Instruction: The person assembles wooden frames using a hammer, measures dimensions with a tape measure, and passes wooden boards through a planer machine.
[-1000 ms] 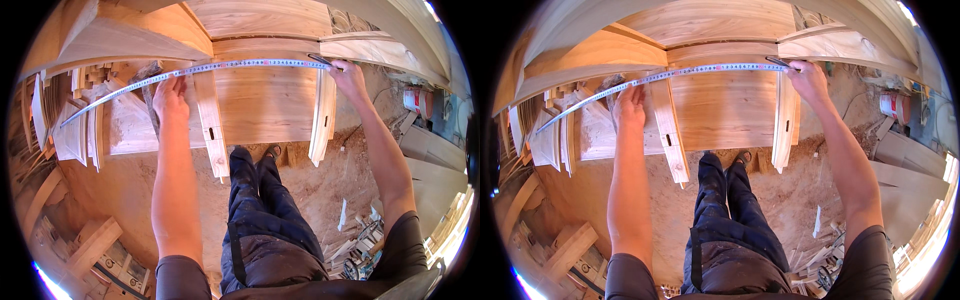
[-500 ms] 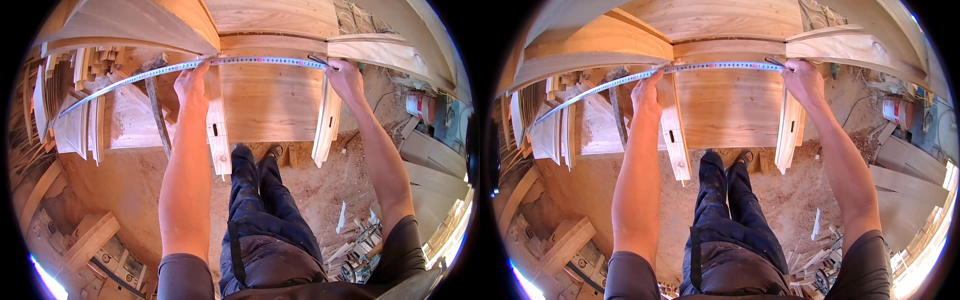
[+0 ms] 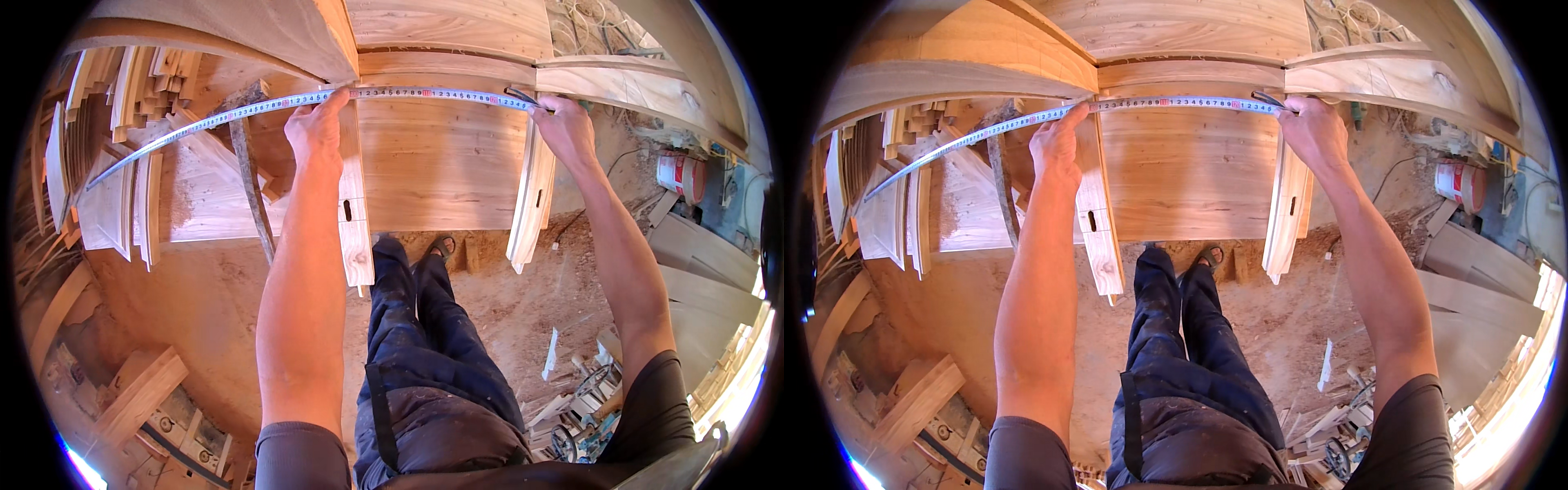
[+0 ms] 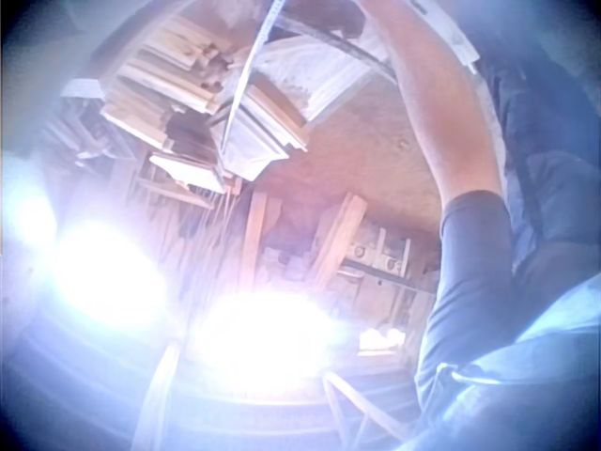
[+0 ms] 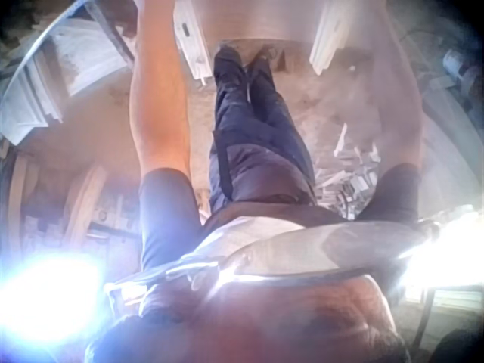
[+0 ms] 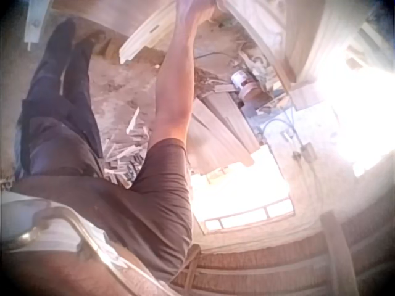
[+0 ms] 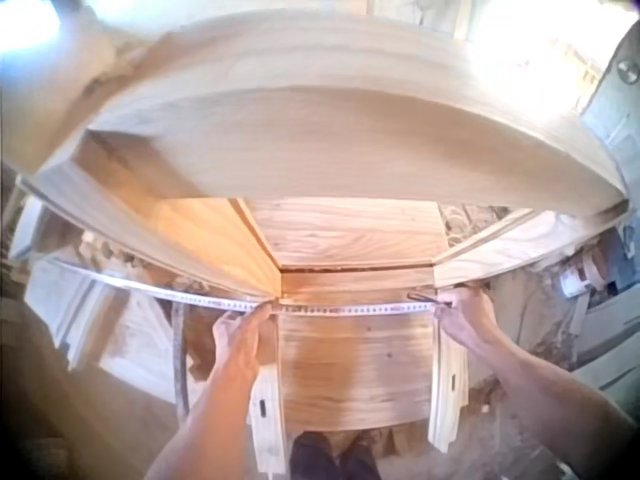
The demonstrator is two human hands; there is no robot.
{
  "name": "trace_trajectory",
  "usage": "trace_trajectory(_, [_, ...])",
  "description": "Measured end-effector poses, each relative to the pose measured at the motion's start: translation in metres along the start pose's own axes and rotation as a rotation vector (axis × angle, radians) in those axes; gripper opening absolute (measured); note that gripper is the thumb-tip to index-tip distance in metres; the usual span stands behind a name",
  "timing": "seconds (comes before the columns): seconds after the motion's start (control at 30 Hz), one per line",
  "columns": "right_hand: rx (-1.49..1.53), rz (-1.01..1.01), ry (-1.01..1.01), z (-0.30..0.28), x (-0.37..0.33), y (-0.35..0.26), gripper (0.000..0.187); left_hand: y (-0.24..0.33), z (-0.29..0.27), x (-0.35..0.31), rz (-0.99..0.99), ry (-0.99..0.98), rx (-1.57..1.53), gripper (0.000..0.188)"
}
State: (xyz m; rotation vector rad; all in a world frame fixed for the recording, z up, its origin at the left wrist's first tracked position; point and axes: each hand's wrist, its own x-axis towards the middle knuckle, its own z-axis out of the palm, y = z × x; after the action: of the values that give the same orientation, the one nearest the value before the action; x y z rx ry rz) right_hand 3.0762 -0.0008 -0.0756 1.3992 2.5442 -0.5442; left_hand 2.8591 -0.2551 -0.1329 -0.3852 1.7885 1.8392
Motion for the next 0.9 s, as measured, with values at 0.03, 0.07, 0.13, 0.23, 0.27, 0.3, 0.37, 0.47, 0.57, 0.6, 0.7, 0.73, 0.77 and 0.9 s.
trace_trajectory(0.03, [-0.005, 0.011, 0.001, 0.0, -0.001, -0.001, 0.029, -0.001, 0.001, 0.001, 0.014, 0.005, 0.004, 0.029])
trace_trajectory(0.07, [-0.009, 0.021, 0.003, -0.001, -0.002, -0.002, 0.029, -0.001, 0.002, 0.001, 0.008, 0.011, 0.009, 0.028])
trace_trajectory(0.13, [-0.017, 0.029, -0.006, -0.002, -0.002, -0.004, 0.03, -0.002, 0.001, 0.002, -0.001, 0.024, 0.023, 0.026])
trace_trajectory(0.23, [-0.021, 0.012, 0.015, 0.001, -0.001, -0.001, 0.03, -0.005, 0.002, 0.004, 0.032, 0.032, 0.045, 0.026])
trace_trajectory(0.27, [-0.021, 0.004, 0.029, 0.002, 0.0, 0.001, 0.03, -0.006, 0.002, 0.005, 0.038, 0.032, 0.048, 0.027])
trace_trajectory(0.3, [-0.022, 0.012, 0.019, 0.003, 0.001, 0.003, 0.03, -0.007, 0.003, 0.005, 0.044, 0.031, 0.051, 0.027])
trace_trajectory(0.37, [-0.023, 0.023, -0.004, 0.002, 0.001, 0.0, 0.029, -0.01, 0.001, 0.007, 0.057, 0.042, 0.064, 0.028])
trace_trajectory(0.47, [-0.037, 0.053, -0.044, -0.003, -0.001, -0.007, 0.029, -0.012, 0.0, 0.009, 0.065, 0.056, 0.079, 0.029])
trace_trajectory(0.57, [-0.031, 0.043, -0.013, -0.001, -0.001, -0.005, 0.029, -0.013, 0.001, 0.01, 0.064, 0.069, 0.081, 0.03])
trace_trajectory(0.6, [-0.035, 0.046, -0.015, -0.001, -0.001, -0.005, 0.029, -0.013, 0.0, 0.01, 0.066, 0.076, 0.093, 0.03])
trace_trajectory(0.7, [-0.045, 0.047, -0.01, 0.0, 0.0, -0.005, 0.03, -0.012, 0.001, 0.008, 0.076, 0.077, 0.091, 0.03])
trace_trajectory(0.73, [-0.047, 0.043, 0.0, 0.002, 0.002, -0.003, 0.03, -0.011, 0.002, 0.006, 0.08, 0.073, 0.084, 0.029])
trace_trajectory(0.77, [-0.05, 0.038, 0.011, 0.003, 0.003, -0.001, 0.03, -0.011, 0.003, 0.005, 0.083, 0.069, 0.081, 0.029])
trace_trajectory(0.9, [-0.051, 0.044, 0.001, 0.005, 0.004, 0.001, 0.031, -0.011, 0.002, 0.005, 0.096, 0.063, 0.081, 0.027])
